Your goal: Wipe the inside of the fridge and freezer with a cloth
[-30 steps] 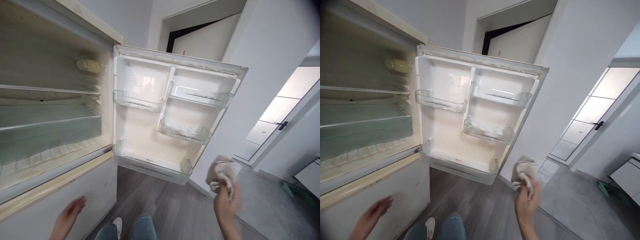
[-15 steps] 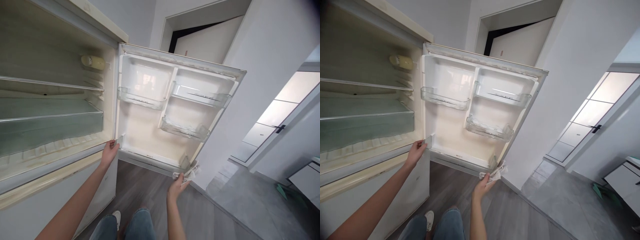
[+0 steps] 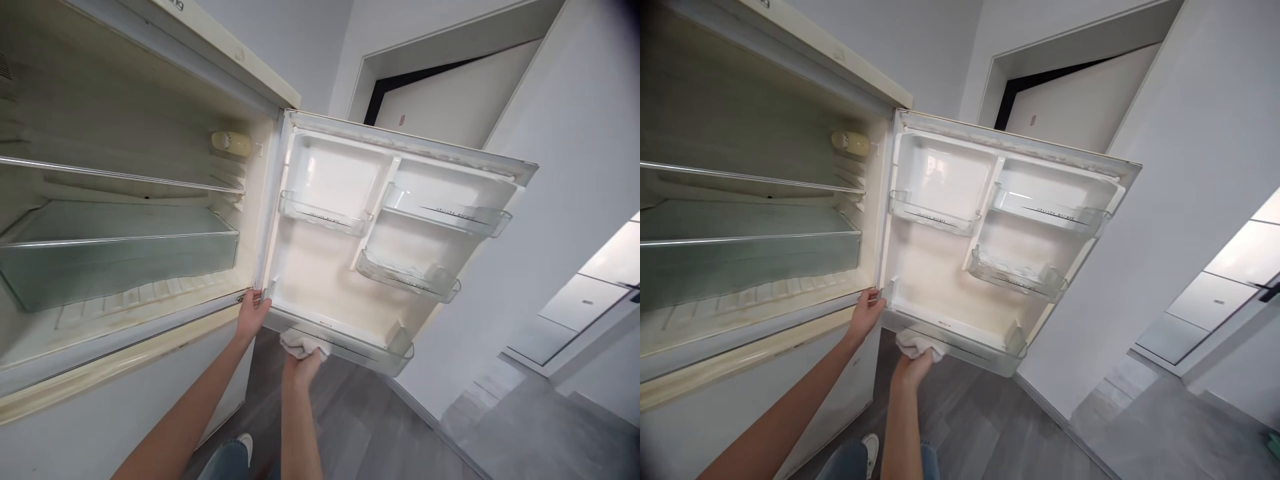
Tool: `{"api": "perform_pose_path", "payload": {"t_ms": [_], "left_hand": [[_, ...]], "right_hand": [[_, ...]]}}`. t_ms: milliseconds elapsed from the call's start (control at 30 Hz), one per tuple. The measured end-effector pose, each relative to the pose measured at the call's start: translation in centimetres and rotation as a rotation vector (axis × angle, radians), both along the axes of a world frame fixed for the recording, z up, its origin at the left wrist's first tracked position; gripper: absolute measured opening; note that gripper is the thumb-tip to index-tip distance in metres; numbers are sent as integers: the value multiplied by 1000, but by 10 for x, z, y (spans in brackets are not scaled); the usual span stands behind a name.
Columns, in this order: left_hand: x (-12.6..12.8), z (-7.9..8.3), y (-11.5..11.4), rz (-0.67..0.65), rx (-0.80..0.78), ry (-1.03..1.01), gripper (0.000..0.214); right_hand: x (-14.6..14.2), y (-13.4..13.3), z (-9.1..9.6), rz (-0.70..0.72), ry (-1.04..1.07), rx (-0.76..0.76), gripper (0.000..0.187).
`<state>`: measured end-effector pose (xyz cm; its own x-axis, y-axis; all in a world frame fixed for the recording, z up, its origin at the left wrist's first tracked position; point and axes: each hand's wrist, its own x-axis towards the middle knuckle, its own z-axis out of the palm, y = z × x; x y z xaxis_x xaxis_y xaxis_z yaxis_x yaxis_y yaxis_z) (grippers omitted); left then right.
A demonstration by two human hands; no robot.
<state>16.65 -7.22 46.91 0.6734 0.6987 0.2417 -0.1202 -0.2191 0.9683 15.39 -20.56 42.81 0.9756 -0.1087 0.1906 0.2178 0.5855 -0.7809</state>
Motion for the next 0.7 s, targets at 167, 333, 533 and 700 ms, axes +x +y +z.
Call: {"api": "perform_pose_path", "payload": {"t_ms": [167,333,533,700], "left_hand": [[-1,0,2,-18,24,6,32],[-4,3,9,-56,32,27,34],[-6,7,7,-63,12,49,38],[-3,8,0,-52,-40,50,40]], "right_hand": [[-8,66,2,444,180,170,2],[7,47,-7,602,166,166,7],[21,-54,-19,431,95,141,11],[31,-153,-19,275,95,124,12]]}}
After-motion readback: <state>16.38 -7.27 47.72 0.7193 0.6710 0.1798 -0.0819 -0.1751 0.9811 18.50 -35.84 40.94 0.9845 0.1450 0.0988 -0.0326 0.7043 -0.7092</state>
